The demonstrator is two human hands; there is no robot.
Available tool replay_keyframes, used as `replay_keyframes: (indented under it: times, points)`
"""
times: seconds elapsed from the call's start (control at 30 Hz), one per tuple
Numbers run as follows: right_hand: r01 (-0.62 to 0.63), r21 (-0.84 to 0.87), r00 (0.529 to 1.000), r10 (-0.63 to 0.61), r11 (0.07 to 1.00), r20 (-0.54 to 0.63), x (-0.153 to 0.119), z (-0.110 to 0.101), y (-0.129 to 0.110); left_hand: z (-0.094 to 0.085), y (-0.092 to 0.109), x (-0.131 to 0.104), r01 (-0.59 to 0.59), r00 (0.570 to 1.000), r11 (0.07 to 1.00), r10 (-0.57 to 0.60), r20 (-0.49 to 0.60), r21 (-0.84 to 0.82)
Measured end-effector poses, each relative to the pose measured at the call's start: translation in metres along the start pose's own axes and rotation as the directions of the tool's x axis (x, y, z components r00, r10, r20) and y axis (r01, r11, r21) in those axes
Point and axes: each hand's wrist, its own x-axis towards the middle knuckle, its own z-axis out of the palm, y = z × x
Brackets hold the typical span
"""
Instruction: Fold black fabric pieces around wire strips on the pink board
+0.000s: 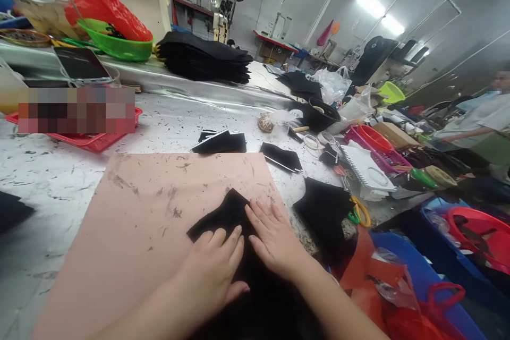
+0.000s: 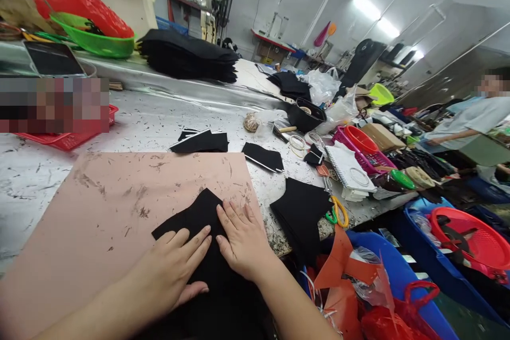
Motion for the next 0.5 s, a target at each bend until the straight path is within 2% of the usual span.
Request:
replay_keyframes:
  times: [0.13,0.23,0.37,0.5]
  points:
    - [-0.020,0.040,1.000,0.020,0.999,0.023,0.010,-0.019,0.001,-0.001,0.000,-0.014,0.049,0.998,0.999,-0.049,-0.025,0.003]
    - [-0.035,0.025,0.999,0.035,0.999,0.001,0.039,-0.040,0.001,-0.001,0.003,-0.023,0.053,0.998,0.999,-0.052,-0.033,0.011]
    - [-0.014,-0.014,0.995,0.012,1.000,-0.102,0.115,-0.052,0.002,0.005,0.009,-0.034,0.070,0.993,0.995,-0.064,-0.094,0.063]
    - [0.042,-0.015,0.989,-0.044,0.999,-0.144,0.195,-0.044,0.000,0.021,0.004,-0.053,0.077,0.977,0.983,-0.040,-0.209,0.168]
